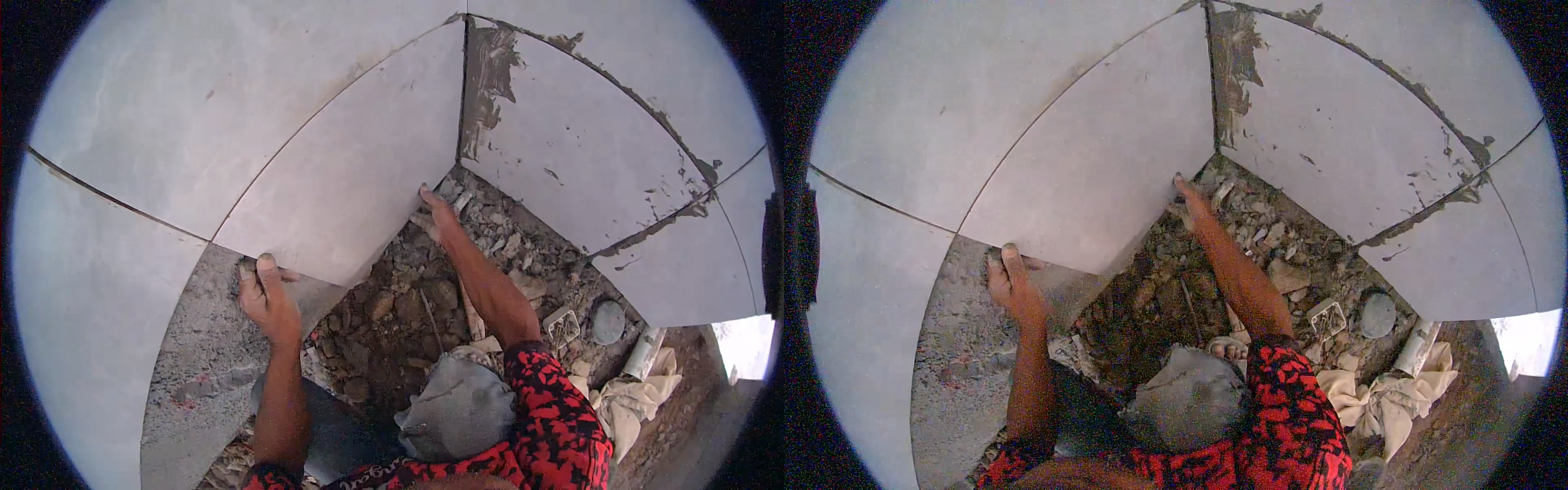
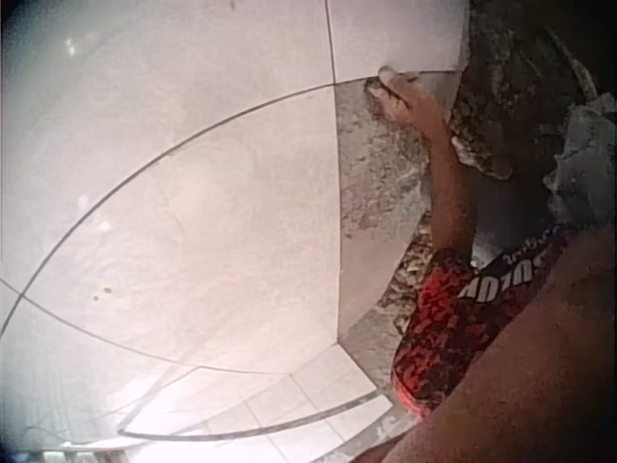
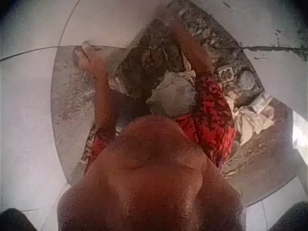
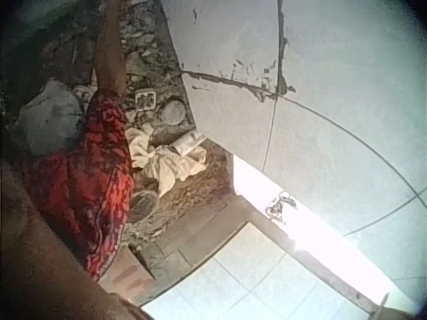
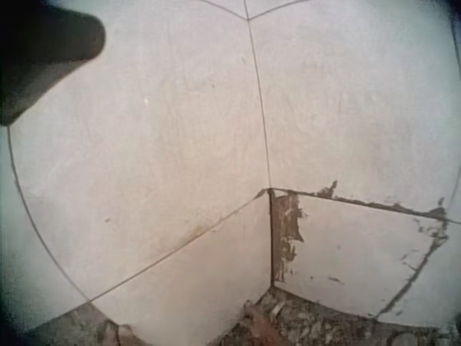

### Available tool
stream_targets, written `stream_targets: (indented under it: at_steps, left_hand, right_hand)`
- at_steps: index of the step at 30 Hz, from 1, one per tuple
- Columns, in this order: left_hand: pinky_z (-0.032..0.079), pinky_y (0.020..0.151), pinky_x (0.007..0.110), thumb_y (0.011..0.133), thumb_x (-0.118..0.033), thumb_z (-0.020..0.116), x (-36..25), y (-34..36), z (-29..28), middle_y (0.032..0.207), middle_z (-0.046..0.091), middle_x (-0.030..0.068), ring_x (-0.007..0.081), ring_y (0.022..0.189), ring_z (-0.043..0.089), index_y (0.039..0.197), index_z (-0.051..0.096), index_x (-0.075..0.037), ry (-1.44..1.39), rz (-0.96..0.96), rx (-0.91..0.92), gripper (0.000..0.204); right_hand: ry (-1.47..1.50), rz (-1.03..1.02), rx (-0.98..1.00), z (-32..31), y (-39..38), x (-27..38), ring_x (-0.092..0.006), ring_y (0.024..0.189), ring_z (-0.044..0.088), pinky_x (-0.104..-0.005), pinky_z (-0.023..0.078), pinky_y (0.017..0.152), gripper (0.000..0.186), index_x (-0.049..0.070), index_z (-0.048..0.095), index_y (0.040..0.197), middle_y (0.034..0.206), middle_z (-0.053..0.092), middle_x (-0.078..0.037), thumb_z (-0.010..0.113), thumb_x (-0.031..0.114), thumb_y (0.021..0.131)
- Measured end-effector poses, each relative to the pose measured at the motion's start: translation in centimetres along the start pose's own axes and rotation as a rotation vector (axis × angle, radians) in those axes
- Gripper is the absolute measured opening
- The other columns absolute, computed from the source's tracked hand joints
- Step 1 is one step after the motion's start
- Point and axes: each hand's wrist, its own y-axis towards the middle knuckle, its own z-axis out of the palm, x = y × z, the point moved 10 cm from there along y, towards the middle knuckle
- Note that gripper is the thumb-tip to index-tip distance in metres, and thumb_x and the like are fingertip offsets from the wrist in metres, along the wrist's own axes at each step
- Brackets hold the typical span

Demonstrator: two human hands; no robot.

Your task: Apply cement mortar and install a wall tile in a corner area.

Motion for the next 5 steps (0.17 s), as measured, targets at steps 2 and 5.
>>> stream_targets:
  at_steps: [2, 5]
  left_hand:
    - [0.040, 0.049, 0.026, 0.088, -0.023, 0.046, 0.36, -0.03, -0.20, 0.059, 0.052, 0.0057, 0.0118, 0.050, 0.050, 0.082, 0.049, 0.001, 0.017, -0.027, 0.000, 0.025]
    - [0.040, 0.050, 0.027, 0.087, -0.025, 0.047, 0.17, -0.01, 0.08, 0.060, 0.053, 0.0059, 0.0125, 0.051, 0.050, 0.081, 0.049, 0.001, 0.036, 0.003, 0.030, 0.026]
  right_hand:
    - [-0.003, 0.018, 0.031, 0.11, 0.37, -0.24, -0.0268, 0.113, 0.034, -0.0403, 0.039, 0.087, 0.059, 0.006, 0.036, 0.124, 0.126, 0.034, -0.009, 0.056, 0.039, 0.079]
    - [-0.012, 0.038, 0.093, 0.37, 0.83, -0.49, -0.0278, 0.116, 0.030, -0.0433, 0.036, 0.090, 0.066, 0.008, 0.032, 0.126, 0.131, 0.027, -0.008, 0.059, 0.042, 0.076]
